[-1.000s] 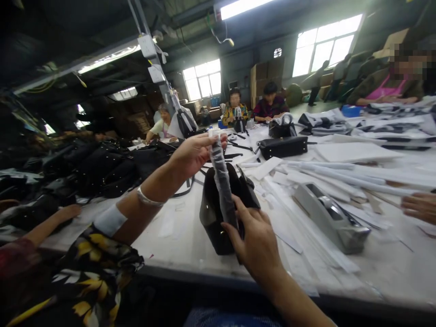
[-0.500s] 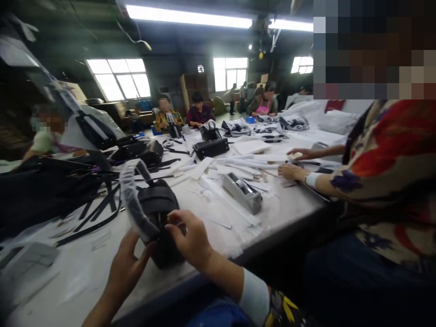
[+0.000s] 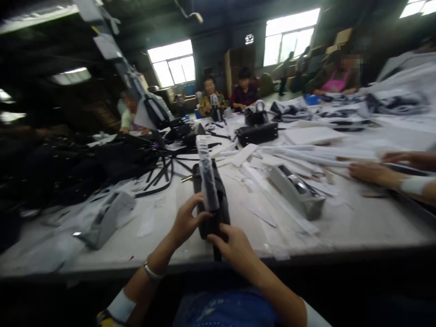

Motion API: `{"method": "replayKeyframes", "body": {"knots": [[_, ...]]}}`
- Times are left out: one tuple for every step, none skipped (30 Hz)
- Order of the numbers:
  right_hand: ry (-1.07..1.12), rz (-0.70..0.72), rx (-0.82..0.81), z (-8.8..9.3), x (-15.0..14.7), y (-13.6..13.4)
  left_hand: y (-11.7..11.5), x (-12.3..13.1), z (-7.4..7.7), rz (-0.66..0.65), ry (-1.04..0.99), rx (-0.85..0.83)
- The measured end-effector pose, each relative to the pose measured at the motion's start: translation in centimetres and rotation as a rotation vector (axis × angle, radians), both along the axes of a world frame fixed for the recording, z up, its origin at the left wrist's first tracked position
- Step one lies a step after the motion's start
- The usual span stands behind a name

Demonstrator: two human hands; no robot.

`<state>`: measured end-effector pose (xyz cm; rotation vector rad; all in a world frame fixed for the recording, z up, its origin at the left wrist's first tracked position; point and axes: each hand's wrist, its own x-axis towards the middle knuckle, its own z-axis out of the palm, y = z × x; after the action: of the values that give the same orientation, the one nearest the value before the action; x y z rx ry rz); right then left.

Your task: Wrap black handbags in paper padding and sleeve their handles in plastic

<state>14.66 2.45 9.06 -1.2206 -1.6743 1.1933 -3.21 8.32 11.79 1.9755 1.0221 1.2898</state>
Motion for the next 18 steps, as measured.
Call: {"method": "replayKeyframes", "body": {"knots": [[0.094,0.084,-0.097,0.2,-0.1,-0.1,-0.1,0.0,0.1,-0.027,-0.023,0.017],[0.19,0.157,-0.191,0.2,-0.1,-0.2,-0.3,0.0,0.1,-0.039,-0.047,0.027],[0.273,0.207,-0.27,0.2,-0.2,-0.2,-0.5,0.0,0.0,-0.042,-0.066,0.036],[0.337,0.239,-0.328,0.0,-0.3,-0.1,-0.8,-0.1,-0.2,-0.032,-0.08,0.044],[0.387,0.252,-0.363,-0.4,-0.4,-0.1,-1.1,-0.1,-0.5,-0.009,-0.089,0.047],[0.422,0.26,-0.379,-0.8,-0.5,0.1,-1.6,-0.1,-0.8,0.021,-0.095,0.049],[0.448,0.267,-0.381,-1.2,-0.7,0.2,-2.0,-0.2,-1.1,0.05,-0.098,0.051],[0.472,0.27,-0.375,-1.7,-0.9,0.4,-2.4,-0.3,-1.6,0.079,-0.099,0.046],[0.501,0.26,-0.359,-2.0,-1.0,0.6,-2.8,-0.6,-2.0,0.117,-0.096,0.03],[0.537,0.235,-0.332,-2.3,-1.2,0.8,-3.1,-1.1,-2.6,0.17,-0.089,0.004],[0.575,0.192,-0.298,-2.5,-1.3,1.1,-3.3,-1.9,-3.1,0.237,-0.079,-0.029],[0.61,0.14,-0.262,-2.5,-1.3,1.4,-3.4,-2.9,-3.7,0.318,-0.066,-0.068],[0.636,0.081,-0.228,-2.5,-1.2,1.8,-3.3,-4.2,-4.3,0.414,-0.053,-0.107],[0.645,0.027,-0.202,-2.5,-1.1,2.1,-3.1,-5.7,-4.9,0.507,-0.04,-0.137],[0.631,-0.014,-0.184,-2.5,-0.9,2.3,-2.7,-7.3,-5.4,0.598,-0.025,-0.162],[0.586,-0.035,-0.175,-2.6,-0.7,2.6,-2.3,-9.1,-5.8,0.684,0.0,-0.19],[0.515,-0.039,-0.169,-2.8,-0.5,2.7,-1.8,-10.8,-6.2,0.764,0.034,-0.219],[0.428,-0.03,-0.163,-3.0,-0.3,2.8,-1.3,-12.6,-6.4,0.838,0.075,-0.248]]}}
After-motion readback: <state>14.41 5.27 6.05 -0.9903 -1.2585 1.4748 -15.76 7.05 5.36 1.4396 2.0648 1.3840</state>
